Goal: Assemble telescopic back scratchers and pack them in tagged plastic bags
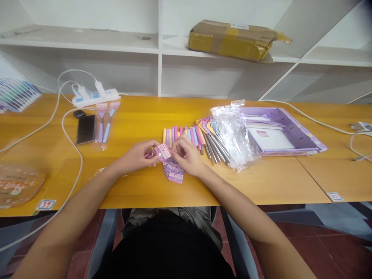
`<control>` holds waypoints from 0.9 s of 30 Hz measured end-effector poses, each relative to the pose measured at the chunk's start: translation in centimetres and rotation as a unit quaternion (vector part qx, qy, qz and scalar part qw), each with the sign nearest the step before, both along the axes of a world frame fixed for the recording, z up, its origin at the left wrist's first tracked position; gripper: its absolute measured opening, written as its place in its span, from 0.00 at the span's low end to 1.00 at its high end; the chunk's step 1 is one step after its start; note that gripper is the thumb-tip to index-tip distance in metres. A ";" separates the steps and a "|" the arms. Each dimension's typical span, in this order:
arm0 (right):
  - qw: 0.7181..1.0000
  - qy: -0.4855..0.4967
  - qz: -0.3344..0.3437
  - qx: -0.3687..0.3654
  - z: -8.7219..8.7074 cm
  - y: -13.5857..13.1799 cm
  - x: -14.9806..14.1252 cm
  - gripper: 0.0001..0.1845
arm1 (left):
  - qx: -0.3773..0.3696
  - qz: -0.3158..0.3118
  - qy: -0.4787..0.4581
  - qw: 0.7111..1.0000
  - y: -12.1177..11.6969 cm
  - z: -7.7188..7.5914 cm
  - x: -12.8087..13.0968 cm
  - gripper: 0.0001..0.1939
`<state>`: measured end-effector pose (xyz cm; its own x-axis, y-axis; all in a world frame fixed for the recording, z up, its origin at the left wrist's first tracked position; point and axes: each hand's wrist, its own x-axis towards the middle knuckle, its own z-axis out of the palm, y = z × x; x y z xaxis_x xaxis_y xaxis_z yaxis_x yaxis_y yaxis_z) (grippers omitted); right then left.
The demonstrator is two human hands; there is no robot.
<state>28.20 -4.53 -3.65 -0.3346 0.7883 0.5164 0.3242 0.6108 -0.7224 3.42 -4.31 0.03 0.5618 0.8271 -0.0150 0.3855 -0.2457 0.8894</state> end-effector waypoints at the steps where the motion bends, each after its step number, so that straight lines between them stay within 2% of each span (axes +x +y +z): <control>1: 1.000 -0.003 0.012 -0.008 0.2 0.0 0.1 0.03 | 0.001 -0.001 -0.001 1.000 0.0 0.0 0.0 0.12; 5: 0.998 0.007 0.048 -0.027 0.3 0.0 0.3 0.06 | 0.005 0.003 0.011 1.000 0.0 -0.1 0.0 0.11; 11: 0.999 0.012 0.030 -0.038 -0.6 0.5 -0.3 0.09 | 0.002 0.004 0.020 1.000 0.0 -0.2 0.1 0.13; 14: 0.998 0.028 -0.026 -0.046 0.0 1.3 0.9 0.13 | 0.028 0.014 0.028 0.999 0.3 0.0 0.0 0.12; 16: 0.997 0.032 -0.058 -0.047 0.8 1.9 2.6 0.16 | 0.040 0.046 0.025 0.998 0.6 0.2 -0.4 0.12; 20: 0.991 -0.090 0.044 -0.088 1.6 2.5 5.0 0.15 | 0.008 0.117 -0.020 0.993 0.8 0.5 -0.9 0.19; 22: 0.988 -0.123 0.048 -0.085 1.4 2.1 4.5 0.13 | -0.009 0.127 -0.042 0.991 0.6 0.4 -0.8 0.24; 24: 0.992 -0.097 0.037 -0.075 1.1 1.5 3.1 0.20 | -0.013 0.106 -0.043 0.993 0.4 0.3 -0.5 0.25; 25: 0.993 -0.083 0.050 -0.072 1.0 1.1 2.3 0.19 | -0.014 0.081 -0.032 0.996 0.3 0.2 -0.4 0.24; 27: 0.990 -0.078 0.102 -0.065 1.3 0.5 1.1 0.09 | -0.011 0.020 0.011 1.000 0.1 0.1 -0.2 0.22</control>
